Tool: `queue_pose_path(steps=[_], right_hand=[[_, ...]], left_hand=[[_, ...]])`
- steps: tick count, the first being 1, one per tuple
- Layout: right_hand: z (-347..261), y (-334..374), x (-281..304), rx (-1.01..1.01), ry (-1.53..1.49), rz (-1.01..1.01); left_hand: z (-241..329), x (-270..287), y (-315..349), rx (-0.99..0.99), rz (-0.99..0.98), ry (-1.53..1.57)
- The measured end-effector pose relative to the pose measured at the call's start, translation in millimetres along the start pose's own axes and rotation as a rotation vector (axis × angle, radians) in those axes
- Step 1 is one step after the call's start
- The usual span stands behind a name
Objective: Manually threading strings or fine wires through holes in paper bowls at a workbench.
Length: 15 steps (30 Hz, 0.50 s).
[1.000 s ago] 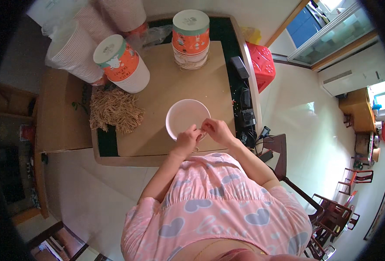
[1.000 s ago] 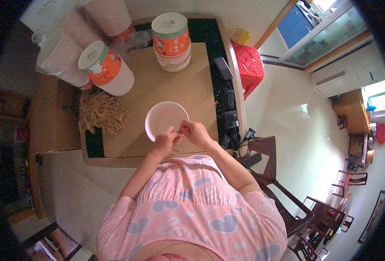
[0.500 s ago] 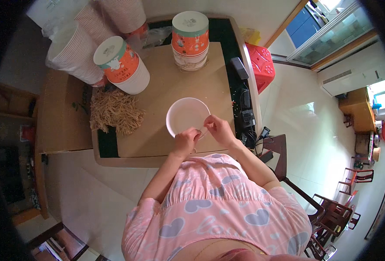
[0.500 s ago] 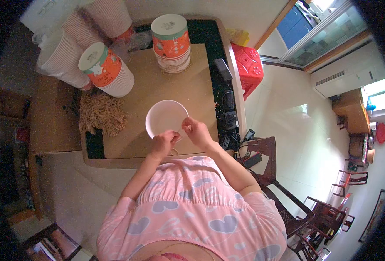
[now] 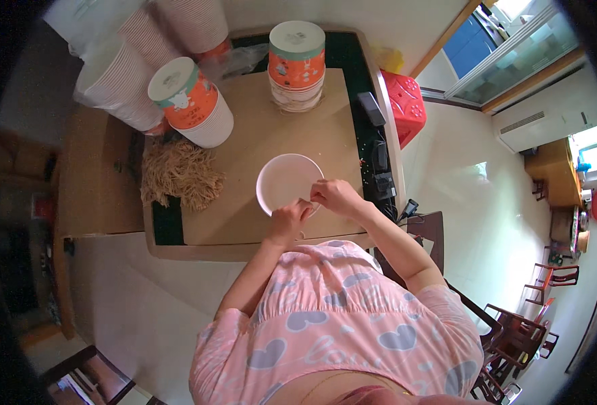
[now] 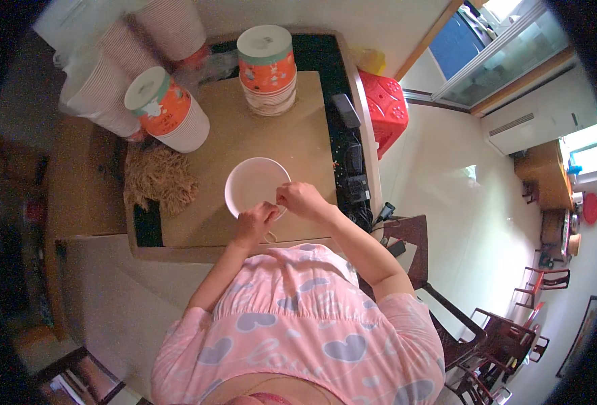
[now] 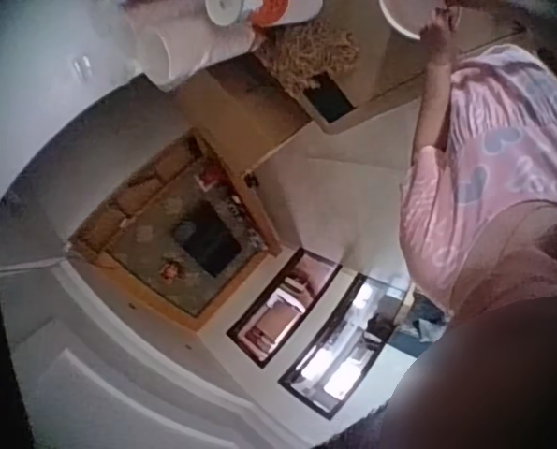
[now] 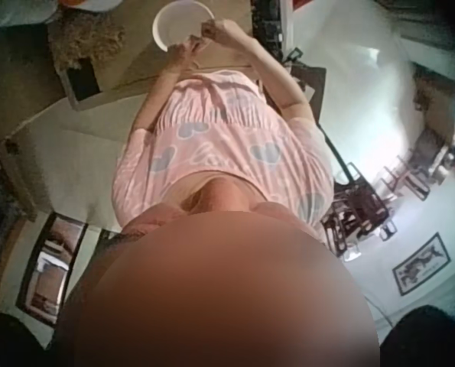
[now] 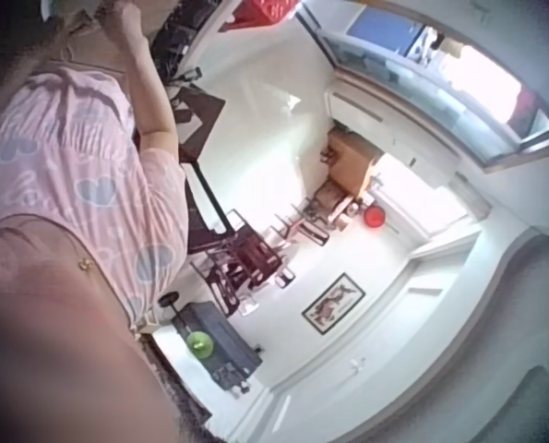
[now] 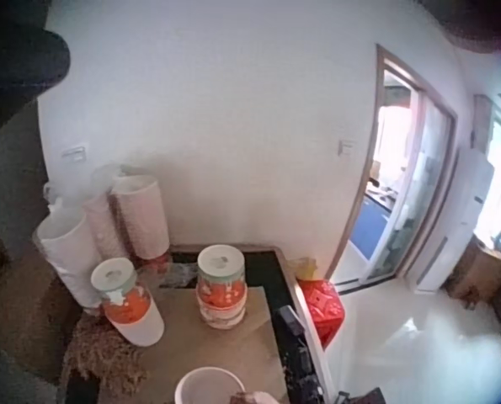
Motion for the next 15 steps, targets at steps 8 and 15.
queue_pose_path(steps=[8, 15], right_hand=[[-7.9, 9.5, -3.6, -0.007, 0.090, 0.023], [0.6, 24.1, -6.0, 0.043, -0.099, 0.010]], left_hand=[[4.9, 3.7, -5.4, -0.002, -0.056, 0.134], [-10.7, -15.1, -6.1, 0.155, -0.203, 0.403]])
Point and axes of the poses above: each hand's wrist, its own y-axis away from the middle knuckle, its own x-axis out of the back of the hand, z = x × y, the point moved 7 cm from there along -y, towards the middle knuckle, and after that the axes turned 10 degrees about -y, right-handed, at the moved point
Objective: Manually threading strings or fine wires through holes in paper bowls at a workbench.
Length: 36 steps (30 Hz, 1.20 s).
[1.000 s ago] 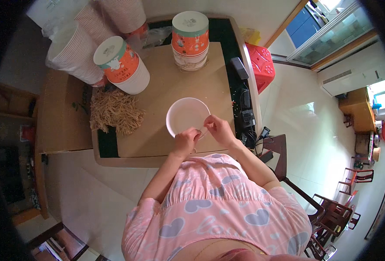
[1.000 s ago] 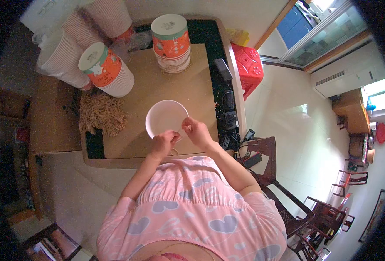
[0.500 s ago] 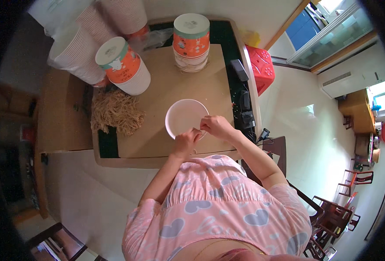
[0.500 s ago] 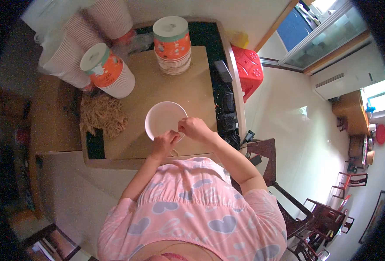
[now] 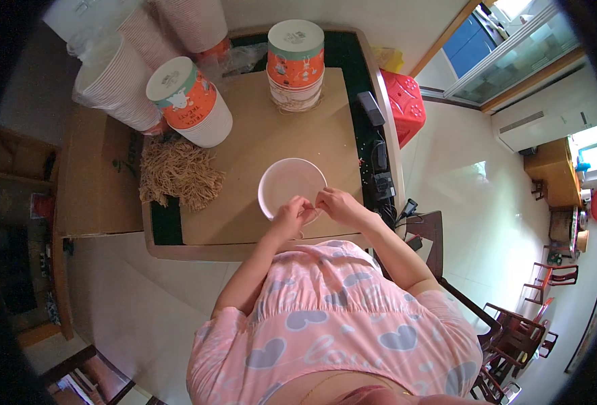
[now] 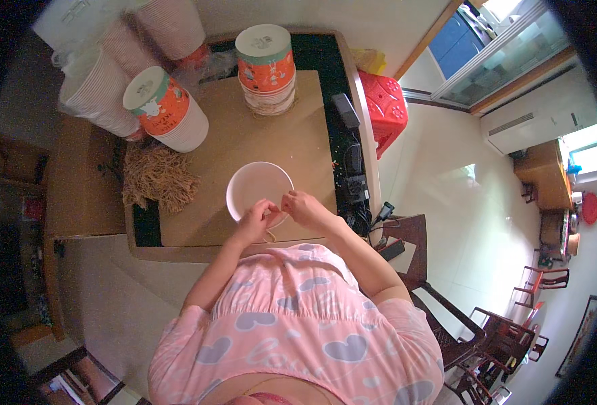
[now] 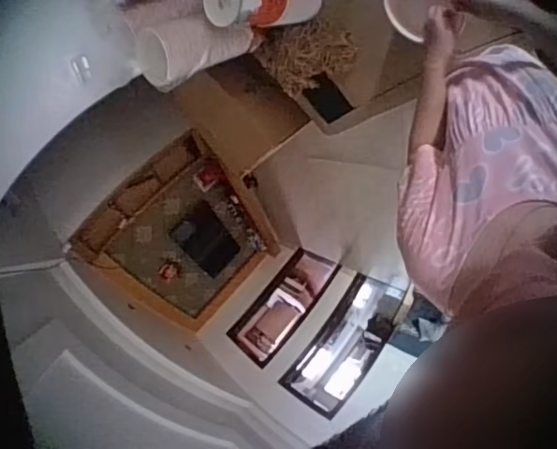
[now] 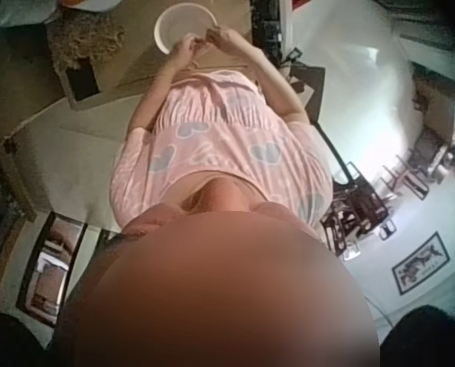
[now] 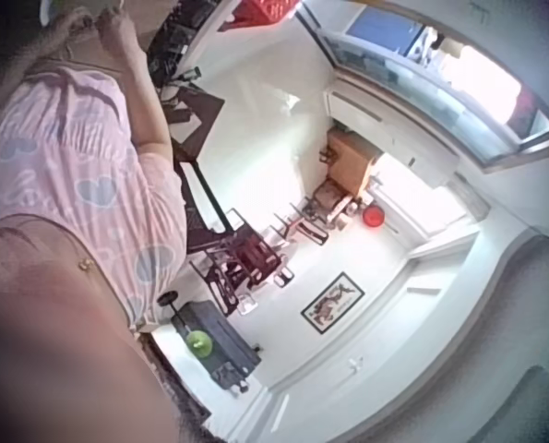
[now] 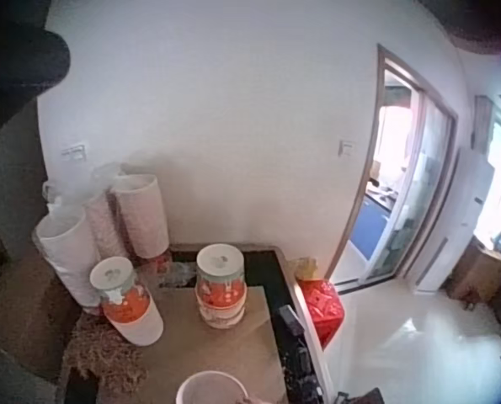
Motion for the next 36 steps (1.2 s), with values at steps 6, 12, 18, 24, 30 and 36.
queue_pose_path(steps=[6, 12, 18, 24, 30, 36], right_hand=[[-5.1, 8.5, 9.4, -0.083, -0.106, 0.210], [-17.5, 18.3, 1.9, -0.169, -0.186, 0.423], [-19.4, 20.9, -3.8, -0.090, -0.135, 0.508], [-27.1, 20.4, -2.8, -0.009, -0.035, 0.512], [-15.4, 22.9, -7.0, -0.106, -0.203, 0.507], [-0.2, 16.1, -7.0, -0.231, -0.240, 0.374]], left_hand=[[-24.7, -13.7, -6.1, 0.261, -0.115, 0.403], [-34.3, -21.4, 0.9, 0.539, -0.266, 0.773], [-44.4, -25.0, -0.6, 0.530, -0.219, 0.785], [-46.4, -23.3, 0.2, 0.558, -0.176, 0.899], [-39.5, -16.2, 0.3, 0.577, -0.147, 0.859], [-44.6, -15.0, -1.0, 0.521, -0.125, 0.685]])
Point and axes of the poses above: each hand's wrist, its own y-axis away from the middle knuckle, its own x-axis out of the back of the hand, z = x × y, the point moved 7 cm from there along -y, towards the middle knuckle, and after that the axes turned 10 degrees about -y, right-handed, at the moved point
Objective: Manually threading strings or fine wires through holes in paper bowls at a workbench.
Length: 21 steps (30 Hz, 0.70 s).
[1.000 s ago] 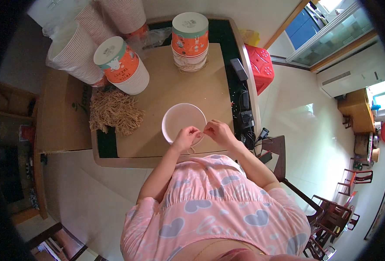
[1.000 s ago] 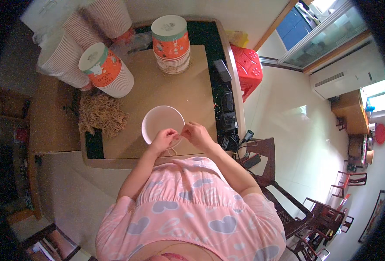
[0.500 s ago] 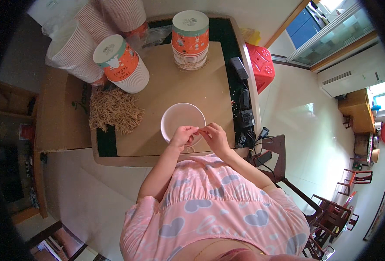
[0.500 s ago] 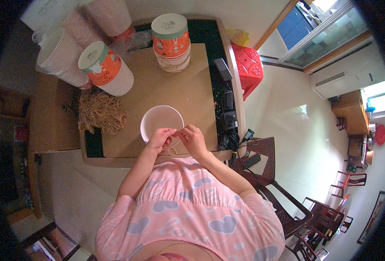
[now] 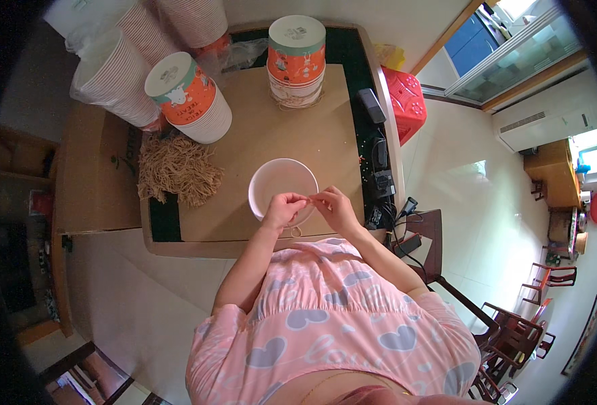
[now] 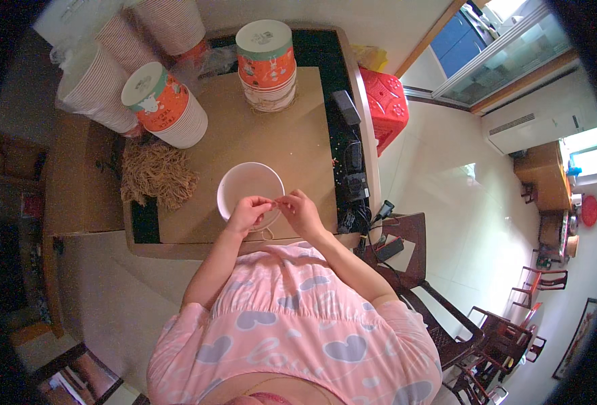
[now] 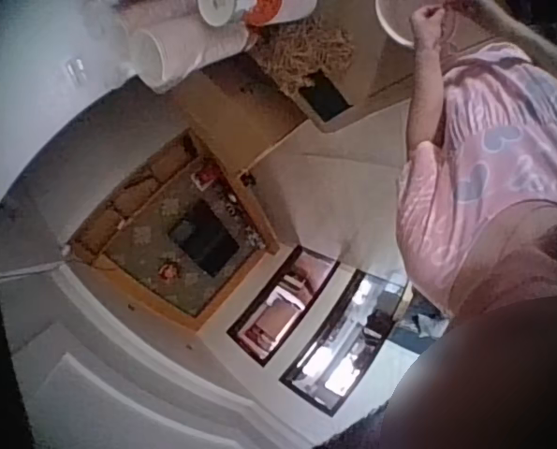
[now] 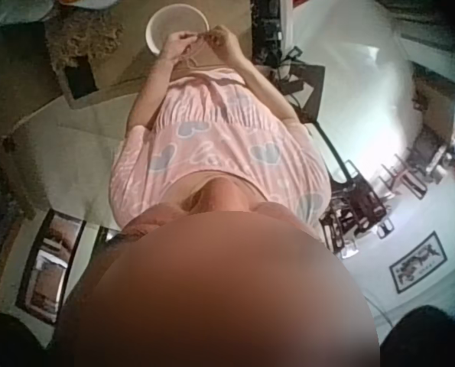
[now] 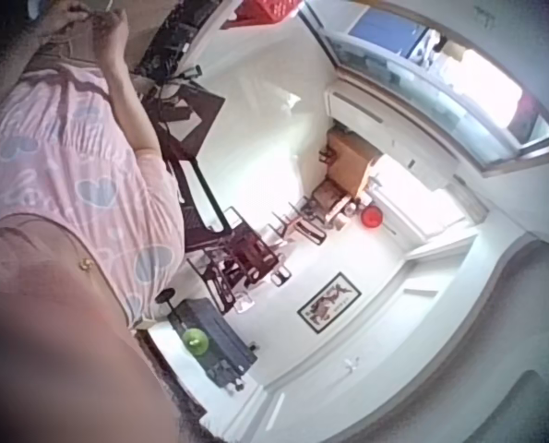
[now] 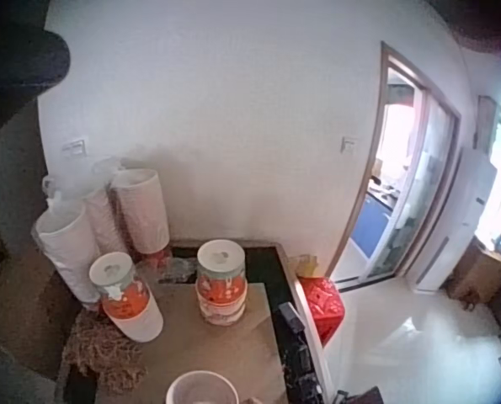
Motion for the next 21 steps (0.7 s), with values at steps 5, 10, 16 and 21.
queue_pose_path(steps=[5, 10, 16, 21], right_hand=[[5.2, -5.0, -2.7, -0.004, -0.057, -0.005], [0.7, -7.1, -1.4, 0.014, -0.037, -0.010], [-4.1, -7.8, -2.7, 0.010, -0.051, -0.015], [-12.1, -7.6, -4.4, 0.039, -0.056, -0.054]], left_hand=[[8.9, 0.5, 5.2, -0.064, 0.025, -0.092], [20.4, 1.8, 14.6, -0.035, 0.046, -0.043], [12.9, 4.5, 7.6, -0.162, 0.097, -0.223], [15.1, 3.4, 6.3, -0.243, 0.075, -0.208]])
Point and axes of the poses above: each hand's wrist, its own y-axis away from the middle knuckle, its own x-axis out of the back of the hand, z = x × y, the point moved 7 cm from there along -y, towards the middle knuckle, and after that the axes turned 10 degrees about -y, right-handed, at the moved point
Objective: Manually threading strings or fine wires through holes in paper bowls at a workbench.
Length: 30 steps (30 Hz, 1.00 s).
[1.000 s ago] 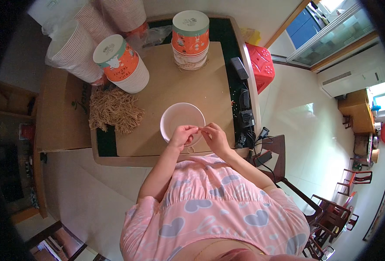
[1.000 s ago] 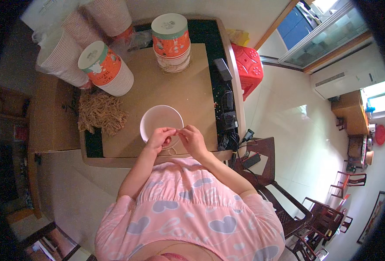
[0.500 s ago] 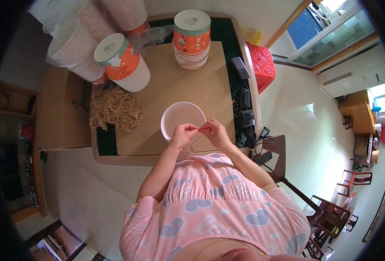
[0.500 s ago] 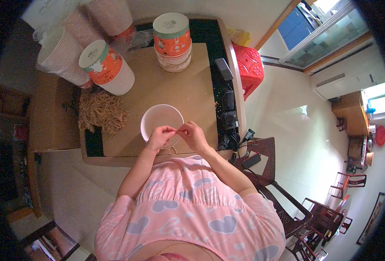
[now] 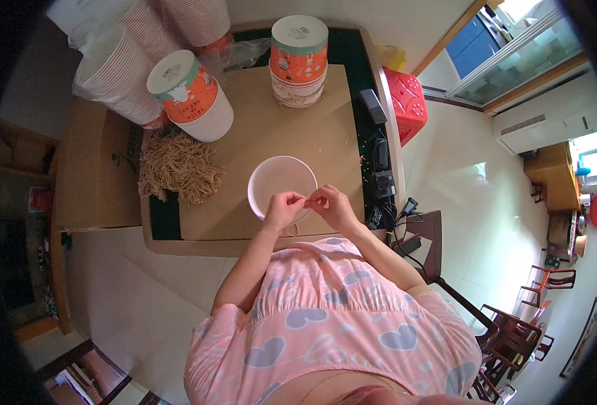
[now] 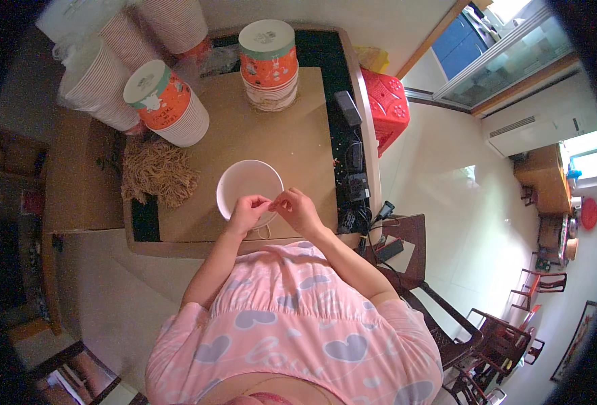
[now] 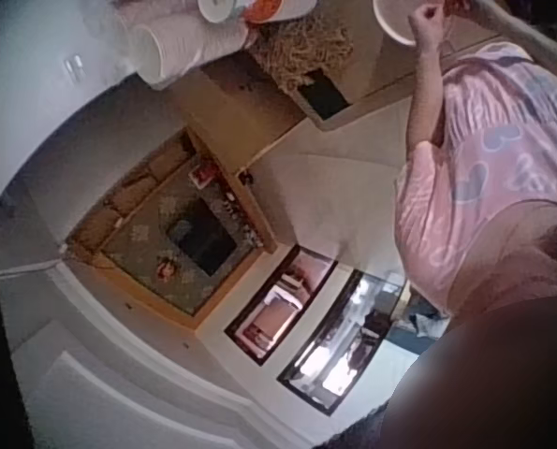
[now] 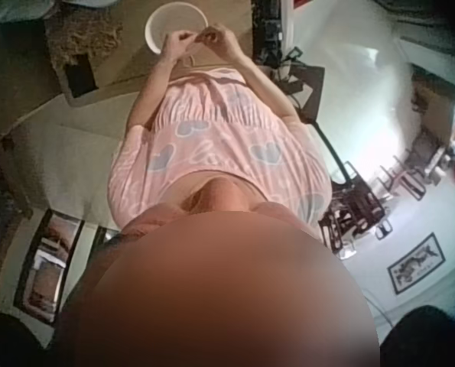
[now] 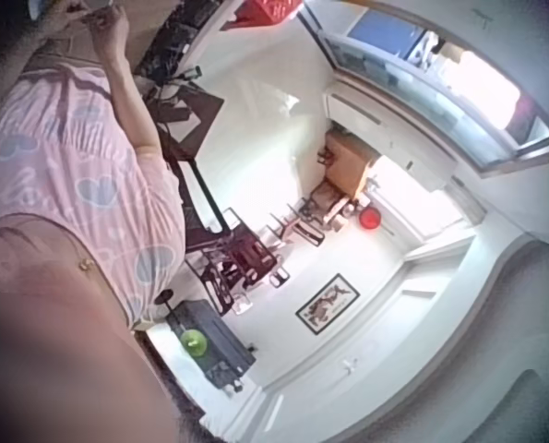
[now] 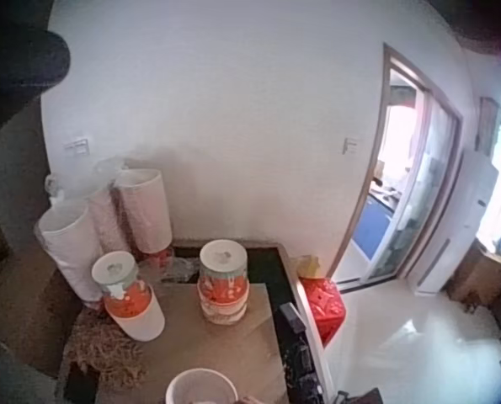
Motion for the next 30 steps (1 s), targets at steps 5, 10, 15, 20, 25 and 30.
queue_pose_path(steps=[5, 10, 15, 20, 25, 30], right_hand=[[7.7, -0.8, 2.2, -0.015, -0.039, 0.030], [19.3, -1.7, 1.6, -0.030, -0.037, 0.040], [44.9, -0.3, -1.2, -0.153, -0.164, 0.054], [45.7, -0.7, -2.0, -0.142, -0.205, 0.061], [25.2, -0.5, -0.2, -0.062, -0.115, 0.072], [-0.8, 2.7, 0.7, 0.087, 0.067, 0.131]], left_hand=[[16.3, -0.7, 6.0, -0.113, 0.046, -0.115], [11.4, 2.6, 5.1, -0.143, 0.142, -0.116], [2.8, 4.7, 2.4, -0.127, 0.177, -0.124], [3.7, 5.7, 2.8, -0.142, 0.193, -0.121], [4.8, 5.3, 3.4, -0.102, 0.168, -0.092], [8.0, 4.3, 4.2, -0.056, 0.161, 0.079]])
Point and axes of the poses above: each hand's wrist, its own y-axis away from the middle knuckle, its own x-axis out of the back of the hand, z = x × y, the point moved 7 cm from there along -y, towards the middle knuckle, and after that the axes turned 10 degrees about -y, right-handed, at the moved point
